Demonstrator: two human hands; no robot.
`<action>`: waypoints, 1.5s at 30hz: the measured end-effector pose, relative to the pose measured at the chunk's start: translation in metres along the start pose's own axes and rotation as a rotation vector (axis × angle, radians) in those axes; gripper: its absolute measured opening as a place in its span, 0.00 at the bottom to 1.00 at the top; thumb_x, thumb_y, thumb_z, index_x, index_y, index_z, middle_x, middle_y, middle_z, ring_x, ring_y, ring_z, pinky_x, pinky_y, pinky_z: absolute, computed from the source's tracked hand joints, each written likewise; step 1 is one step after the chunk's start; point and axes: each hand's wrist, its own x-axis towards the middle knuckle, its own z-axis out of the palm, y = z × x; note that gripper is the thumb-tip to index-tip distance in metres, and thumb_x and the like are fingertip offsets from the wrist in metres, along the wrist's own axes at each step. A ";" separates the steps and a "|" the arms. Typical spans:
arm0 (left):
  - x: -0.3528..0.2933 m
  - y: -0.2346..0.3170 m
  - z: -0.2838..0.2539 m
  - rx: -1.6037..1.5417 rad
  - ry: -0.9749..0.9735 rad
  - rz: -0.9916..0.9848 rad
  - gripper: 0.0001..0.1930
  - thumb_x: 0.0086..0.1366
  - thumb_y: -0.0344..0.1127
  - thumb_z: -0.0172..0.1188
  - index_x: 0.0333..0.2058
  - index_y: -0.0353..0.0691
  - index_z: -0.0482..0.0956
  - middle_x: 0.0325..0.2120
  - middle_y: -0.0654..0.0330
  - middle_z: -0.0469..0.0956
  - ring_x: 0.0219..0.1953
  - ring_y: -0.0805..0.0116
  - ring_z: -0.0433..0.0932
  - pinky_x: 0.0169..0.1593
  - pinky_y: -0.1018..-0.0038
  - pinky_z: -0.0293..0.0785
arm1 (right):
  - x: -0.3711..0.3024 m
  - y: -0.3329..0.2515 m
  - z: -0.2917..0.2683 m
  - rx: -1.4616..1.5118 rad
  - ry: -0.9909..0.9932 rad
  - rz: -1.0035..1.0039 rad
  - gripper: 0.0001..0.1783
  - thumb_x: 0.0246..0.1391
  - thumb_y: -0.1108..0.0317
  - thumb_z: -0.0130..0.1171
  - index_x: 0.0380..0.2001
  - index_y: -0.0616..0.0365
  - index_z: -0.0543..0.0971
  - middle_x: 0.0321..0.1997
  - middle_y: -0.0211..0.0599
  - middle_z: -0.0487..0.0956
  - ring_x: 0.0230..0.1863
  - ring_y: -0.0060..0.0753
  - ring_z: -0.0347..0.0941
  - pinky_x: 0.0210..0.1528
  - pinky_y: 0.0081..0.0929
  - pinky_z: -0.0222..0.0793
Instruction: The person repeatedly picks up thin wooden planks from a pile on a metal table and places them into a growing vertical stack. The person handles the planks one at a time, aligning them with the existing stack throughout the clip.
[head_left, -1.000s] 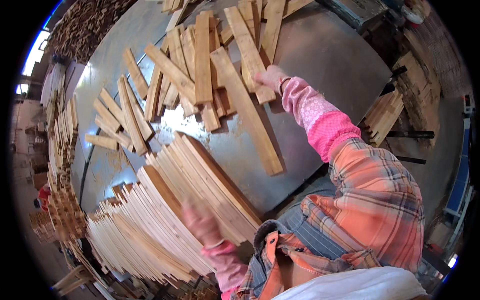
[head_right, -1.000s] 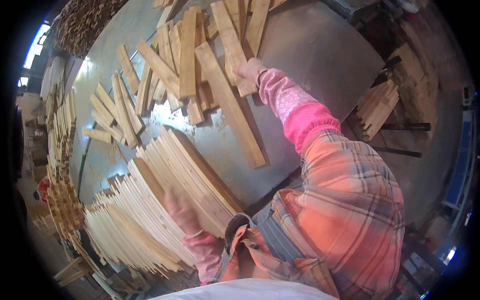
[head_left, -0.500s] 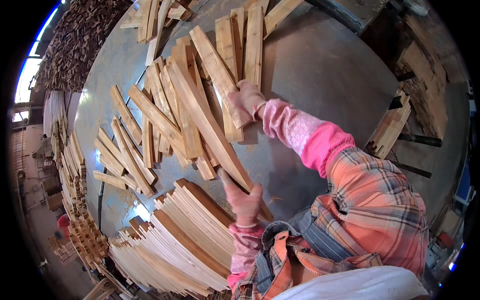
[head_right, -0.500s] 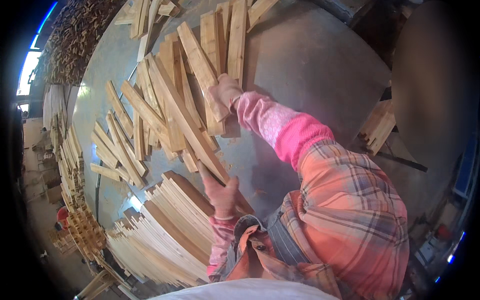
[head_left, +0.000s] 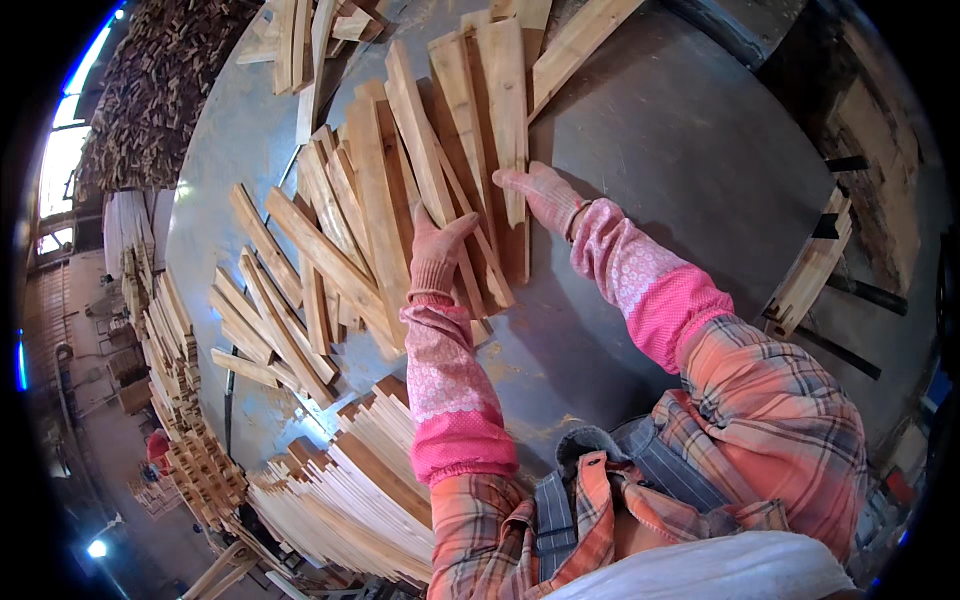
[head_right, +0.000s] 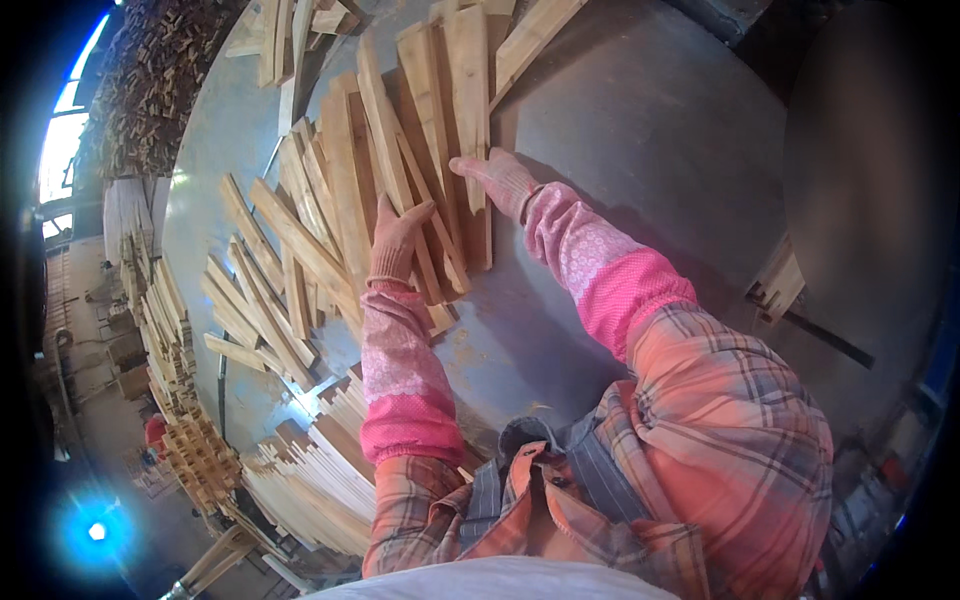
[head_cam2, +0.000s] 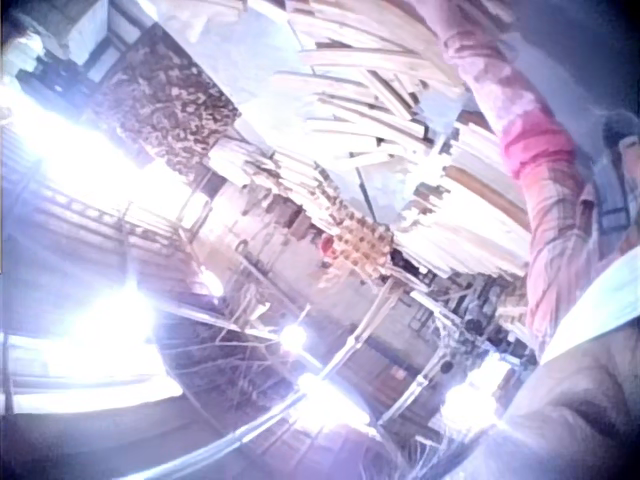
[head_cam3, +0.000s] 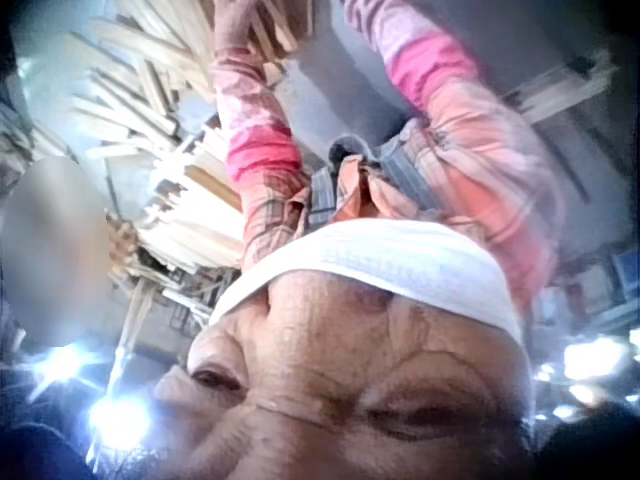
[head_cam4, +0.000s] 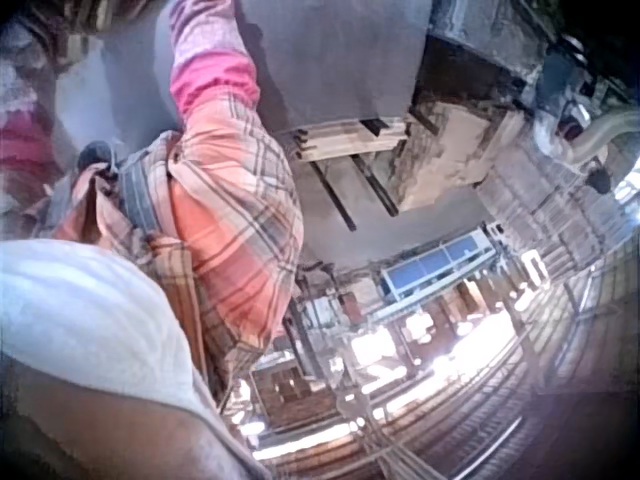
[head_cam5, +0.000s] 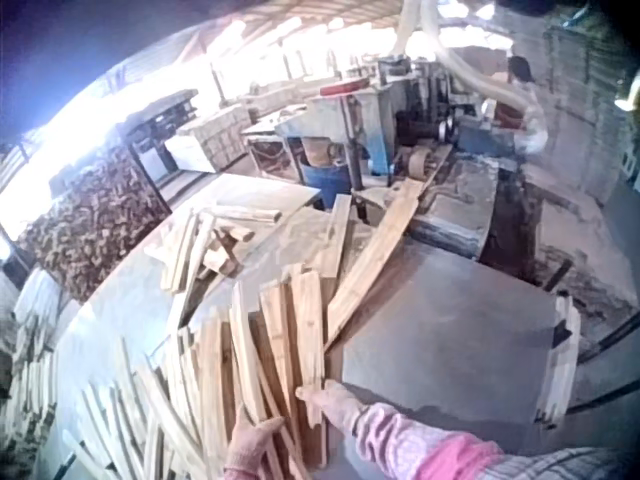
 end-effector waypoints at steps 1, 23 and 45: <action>0.003 -0.017 -0.008 -0.028 0.068 -0.009 0.38 0.56 0.27 0.73 0.64 0.36 0.63 0.47 0.52 0.82 0.44 0.61 0.84 0.47 0.65 0.82 | -0.003 -0.008 0.010 -0.023 -0.015 -0.035 0.37 0.59 0.45 0.64 0.57 0.69 0.78 0.55 0.53 0.82 0.55 0.40 0.77 0.60 0.35 0.69; -0.266 -0.205 0.128 -1.071 -0.175 -0.440 0.32 0.50 0.25 0.58 0.58 0.33 0.67 0.43 0.53 0.79 0.42 0.56 0.82 0.47 0.60 0.83 | -0.219 0.092 -0.042 -0.149 -0.272 0.143 0.35 0.51 0.57 0.69 0.59 0.65 0.73 0.53 0.52 0.83 0.52 0.46 0.80 0.59 0.36 0.73; -0.284 -0.182 0.087 0.227 0.188 -0.033 0.28 0.61 0.51 0.69 0.51 0.34 0.79 0.48 0.40 0.80 0.52 0.43 0.80 0.56 0.58 0.75 | -0.287 0.039 0.015 -0.794 -0.270 -0.023 0.32 0.55 0.44 0.67 0.48 0.64 0.84 0.45 0.41 0.87 0.46 0.37 0.82 0.52 0.33 0.75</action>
